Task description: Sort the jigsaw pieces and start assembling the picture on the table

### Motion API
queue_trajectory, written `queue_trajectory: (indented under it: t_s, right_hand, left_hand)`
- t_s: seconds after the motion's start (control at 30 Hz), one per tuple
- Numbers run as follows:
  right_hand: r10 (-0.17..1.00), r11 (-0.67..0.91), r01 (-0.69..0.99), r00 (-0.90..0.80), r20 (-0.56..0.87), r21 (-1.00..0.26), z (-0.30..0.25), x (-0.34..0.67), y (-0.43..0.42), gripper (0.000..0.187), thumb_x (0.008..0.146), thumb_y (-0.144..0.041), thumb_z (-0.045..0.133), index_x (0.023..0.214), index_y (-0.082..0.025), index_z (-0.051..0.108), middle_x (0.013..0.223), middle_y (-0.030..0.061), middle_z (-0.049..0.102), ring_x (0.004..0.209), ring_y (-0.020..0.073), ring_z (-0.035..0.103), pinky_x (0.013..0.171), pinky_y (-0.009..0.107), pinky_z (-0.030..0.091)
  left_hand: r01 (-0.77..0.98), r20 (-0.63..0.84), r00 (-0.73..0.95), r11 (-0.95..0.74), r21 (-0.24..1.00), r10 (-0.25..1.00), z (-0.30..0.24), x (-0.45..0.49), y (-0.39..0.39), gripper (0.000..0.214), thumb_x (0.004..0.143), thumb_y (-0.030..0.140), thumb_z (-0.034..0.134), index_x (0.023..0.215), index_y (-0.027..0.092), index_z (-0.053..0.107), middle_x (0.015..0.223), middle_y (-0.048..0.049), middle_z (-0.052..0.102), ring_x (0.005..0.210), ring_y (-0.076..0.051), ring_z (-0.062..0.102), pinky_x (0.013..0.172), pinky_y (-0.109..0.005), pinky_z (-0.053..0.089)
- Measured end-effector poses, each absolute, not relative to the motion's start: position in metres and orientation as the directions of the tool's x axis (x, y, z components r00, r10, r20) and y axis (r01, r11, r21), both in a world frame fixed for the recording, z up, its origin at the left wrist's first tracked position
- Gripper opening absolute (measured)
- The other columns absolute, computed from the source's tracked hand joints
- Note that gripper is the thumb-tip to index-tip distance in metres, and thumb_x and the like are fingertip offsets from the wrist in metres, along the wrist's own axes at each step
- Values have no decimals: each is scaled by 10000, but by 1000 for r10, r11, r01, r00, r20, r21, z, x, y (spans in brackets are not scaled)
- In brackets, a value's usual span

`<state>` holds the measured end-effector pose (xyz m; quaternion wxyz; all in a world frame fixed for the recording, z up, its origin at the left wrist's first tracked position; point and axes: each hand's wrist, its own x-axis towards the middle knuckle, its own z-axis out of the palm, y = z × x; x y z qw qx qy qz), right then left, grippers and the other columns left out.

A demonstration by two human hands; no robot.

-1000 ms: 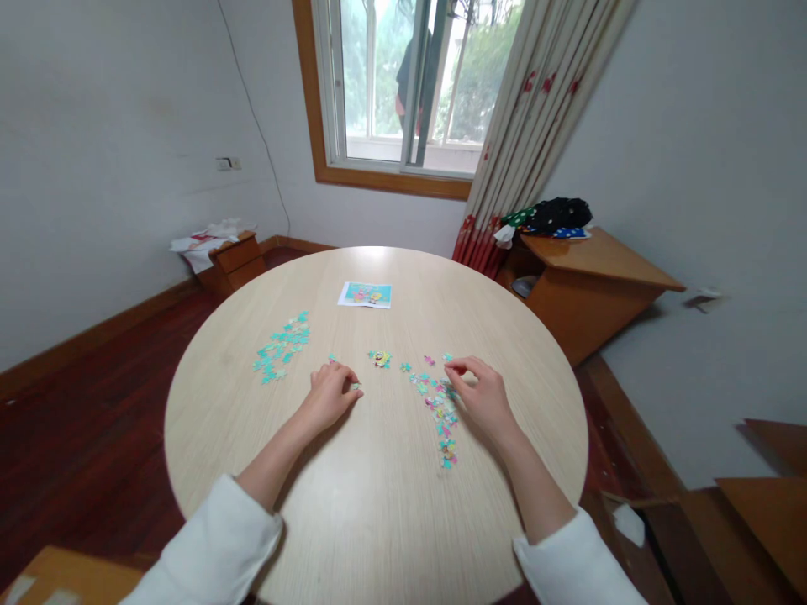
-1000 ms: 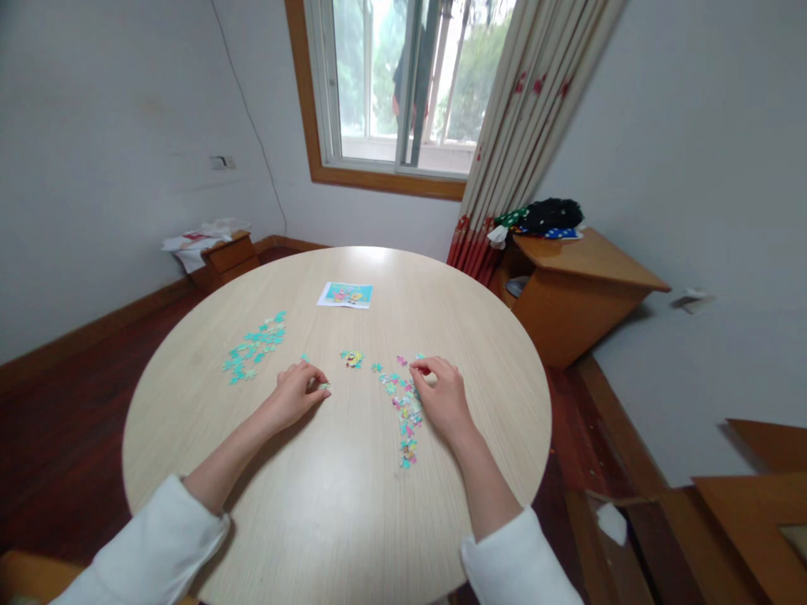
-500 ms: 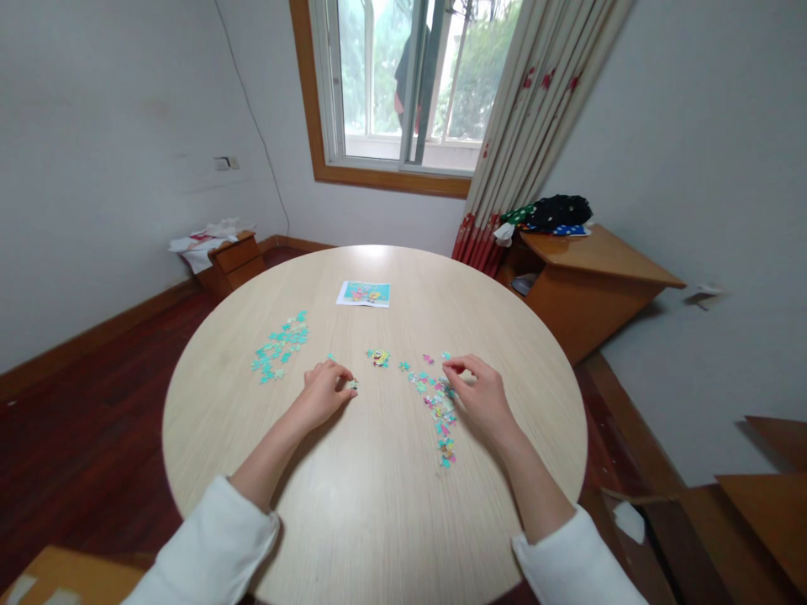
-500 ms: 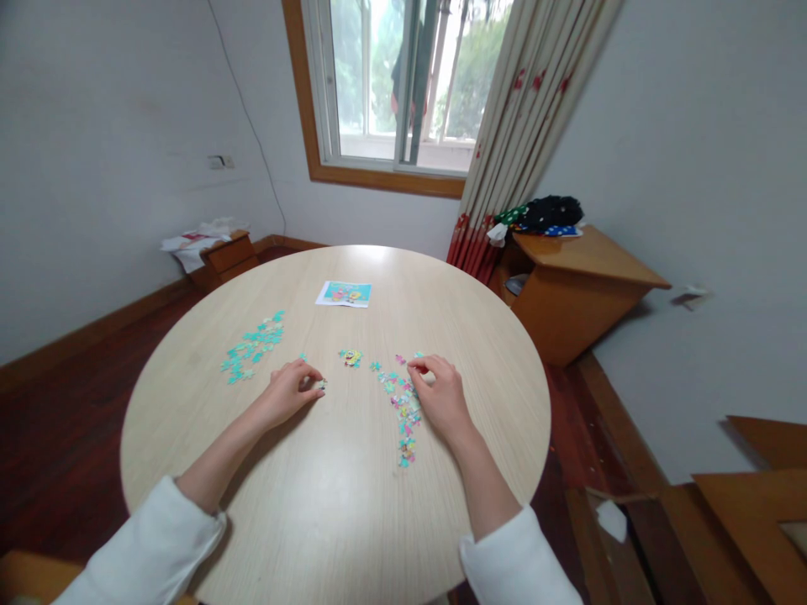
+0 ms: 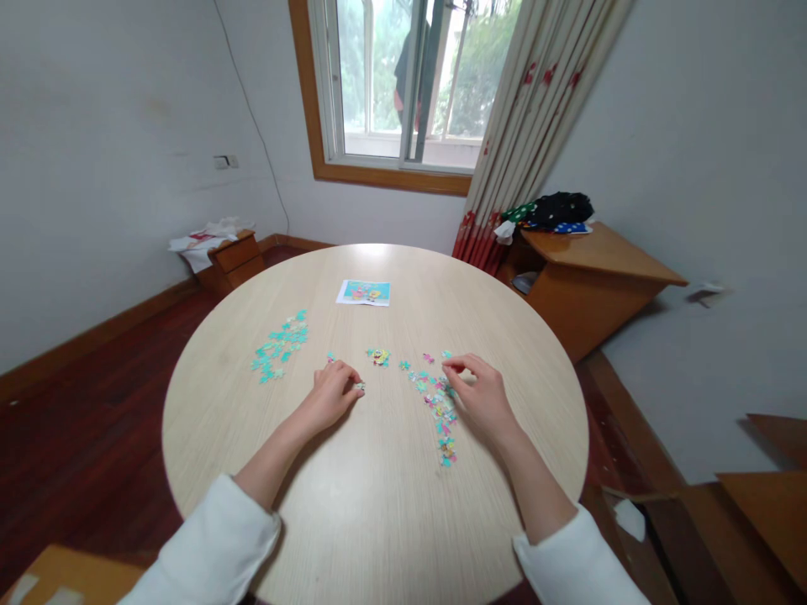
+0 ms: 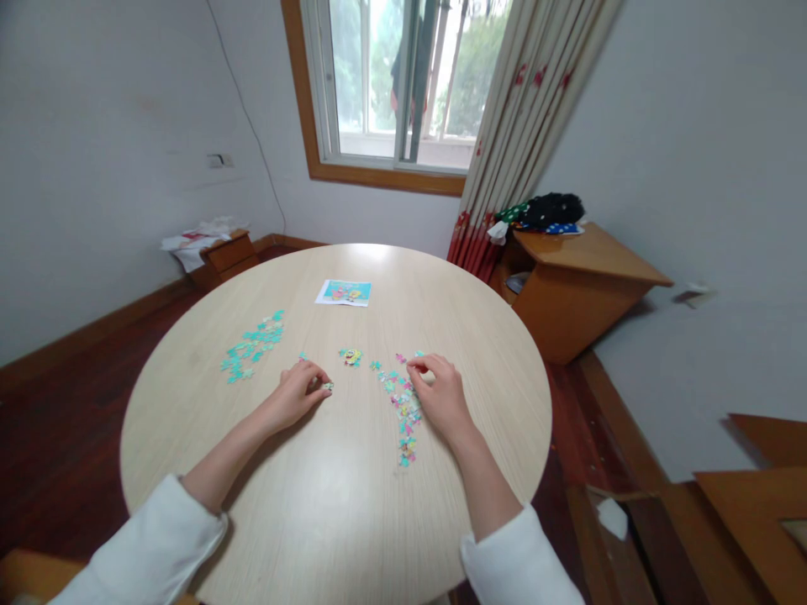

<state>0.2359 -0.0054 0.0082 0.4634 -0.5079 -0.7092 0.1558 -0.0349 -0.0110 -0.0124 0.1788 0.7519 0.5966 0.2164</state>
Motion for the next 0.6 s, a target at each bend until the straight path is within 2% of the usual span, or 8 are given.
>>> queue_trajectory:
  t_s: [0.37, 0.6]
  right_hand:
    - [867, 441, 566, -68, 494, -696, 12, 232, -8, 118, 796, -246, 550, 746, -201, 647, 733, 35, 661, 718, 176, 599, 703, 312, 447]
    - [874, 428, 583, -73, 480, -691, 10, 232, -7, 124, 798, -249, 542, 744, -207, 646, 752, 36, 668, 733, 180, 598, 715, 320, 448]
  left_hand:
    - [794, 257, 255, -353, 495, 932, -19, -19, 11, 97, 813, 231, 608, 902, 197, 592, 1002, -57, 606, 1000, -230, 522, 871, -383, 339]
    - [805, 239, 280, -363, 470, 930, -22, -13, 18, 92, 824, 239, 593, 903, 190, 597, 1029, -64, 604, 1001, -232, 518, 861, -376, 347]
